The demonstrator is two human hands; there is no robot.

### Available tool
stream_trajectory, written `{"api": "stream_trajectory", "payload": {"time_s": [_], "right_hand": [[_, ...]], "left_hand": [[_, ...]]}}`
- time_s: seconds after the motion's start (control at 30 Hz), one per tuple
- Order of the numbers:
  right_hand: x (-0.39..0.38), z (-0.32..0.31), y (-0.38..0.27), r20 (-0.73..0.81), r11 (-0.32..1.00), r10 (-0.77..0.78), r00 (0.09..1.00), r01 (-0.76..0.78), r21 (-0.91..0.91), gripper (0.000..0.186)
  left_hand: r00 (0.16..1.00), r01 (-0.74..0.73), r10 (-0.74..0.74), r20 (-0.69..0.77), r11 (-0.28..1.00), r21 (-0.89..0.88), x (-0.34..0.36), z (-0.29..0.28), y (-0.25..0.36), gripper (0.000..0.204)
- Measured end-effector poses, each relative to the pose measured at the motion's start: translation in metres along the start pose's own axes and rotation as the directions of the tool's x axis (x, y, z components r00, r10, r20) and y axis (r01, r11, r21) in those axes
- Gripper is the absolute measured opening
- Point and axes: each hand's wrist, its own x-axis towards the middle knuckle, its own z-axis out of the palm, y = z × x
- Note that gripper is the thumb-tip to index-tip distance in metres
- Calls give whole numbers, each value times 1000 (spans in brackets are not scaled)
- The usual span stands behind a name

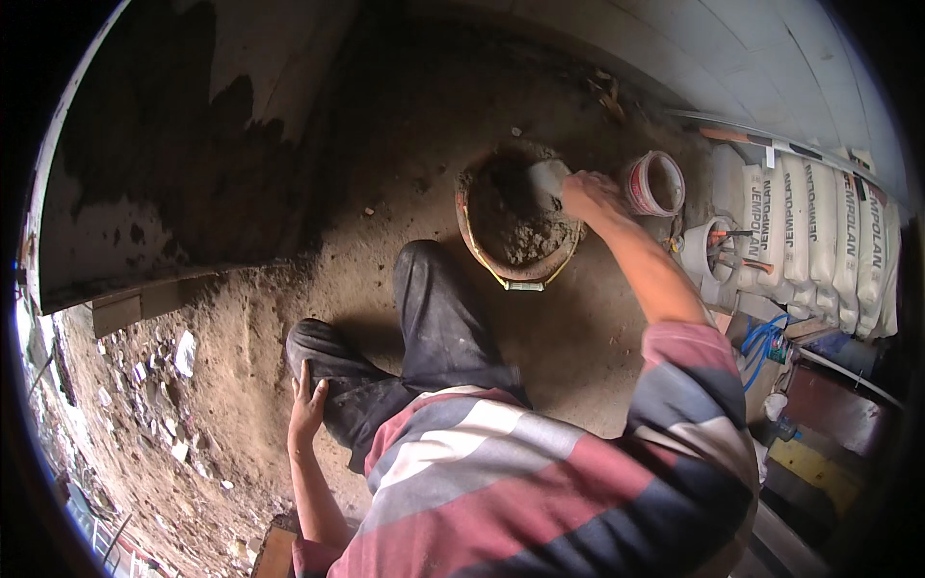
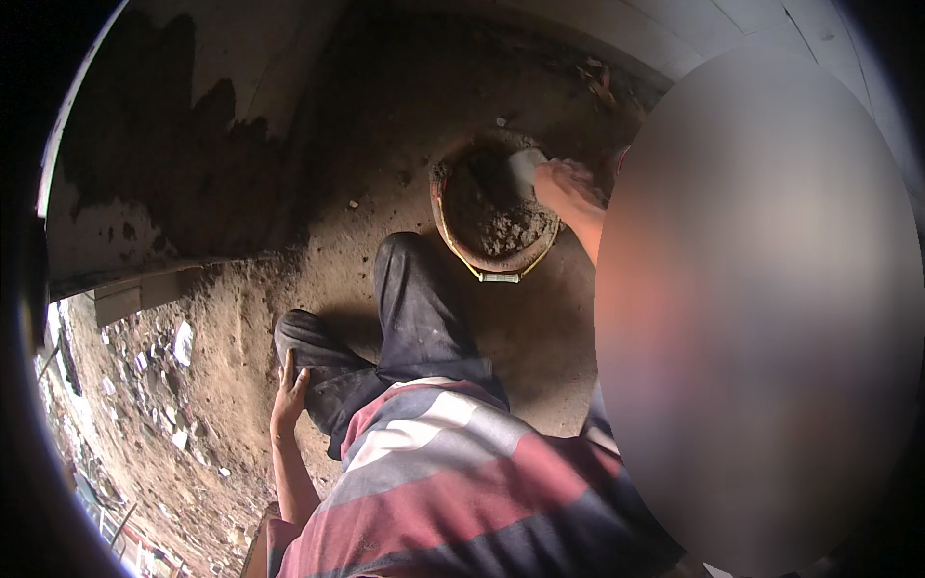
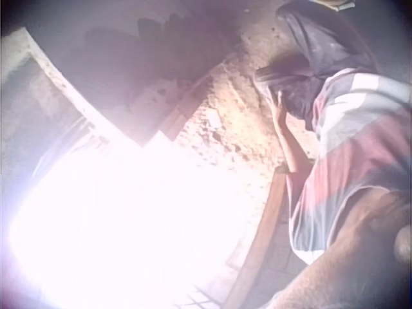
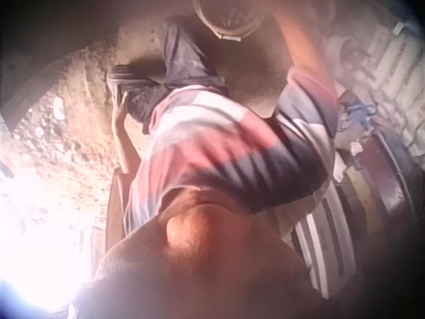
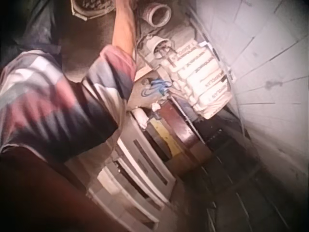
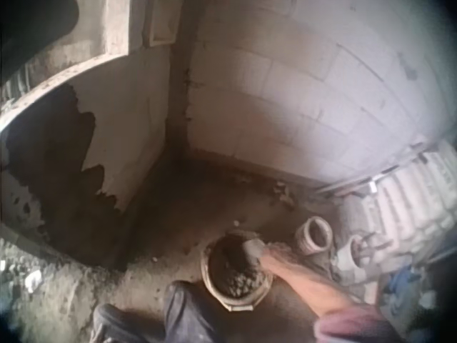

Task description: The person pours water into a pile of dry cement mix and uses a hoe to combine the materials. After mixing, the person scoops the wet cement into a bucket, carries it into a room, and uses a trowel to apply the mortar to a wall.

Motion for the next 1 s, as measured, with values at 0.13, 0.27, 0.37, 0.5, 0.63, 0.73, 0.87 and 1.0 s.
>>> {"api": "stream_trajectory", "payload": {"time_s": [0.13, 0.27, 0.37, 0.5, 0.63, 0.73, 0.87, 1.0], "right_hand": [[3, 33, 16, -94, 992, 110, 989, -104, 72, 35], [15, 82, -19, 279, 799, -44, 959, -133, 586, 42], [-6, 95, -26, 318, 531, -105, 942, -217, 819, 40], [-61, 85, 12, 228, 364, -34, 973, -201, 909, 36], [-103, 74, 25, 93, 105, -52, 994, -87, 991, 35], [-90, 100, 37, 149, 99, -124, 981, -137, 986, 35], [-78, 92, 5, 141, 105, -152, 978, -126, 986, 32], [-129, 95, -10, 173, -135, -216, 961, -205, 969, 46]], "left_hand": [[997, 48, -49, -68, 999, -7, 10, 5, 4, 73], [999, 23, -23, -39, 1000, 0, 14, 2, 6, 72], [999, -14, 12, -44, 999, -41, 13, 0, -8, 69], [996, -73, 58, -63, 961, -268, 5, 2, -20, 63], [986, 168, -153, 72, 865, -473, -17, -11, 1, 56], [982, 184, -117, 147, 760, -624, -3, -11, -19, 57], [986, 164, -118, 115, 760, -628, -32, 0, -27, 53], [987, 123, -158, -14, 818, -561, -60, 15, -20, 47]]}}
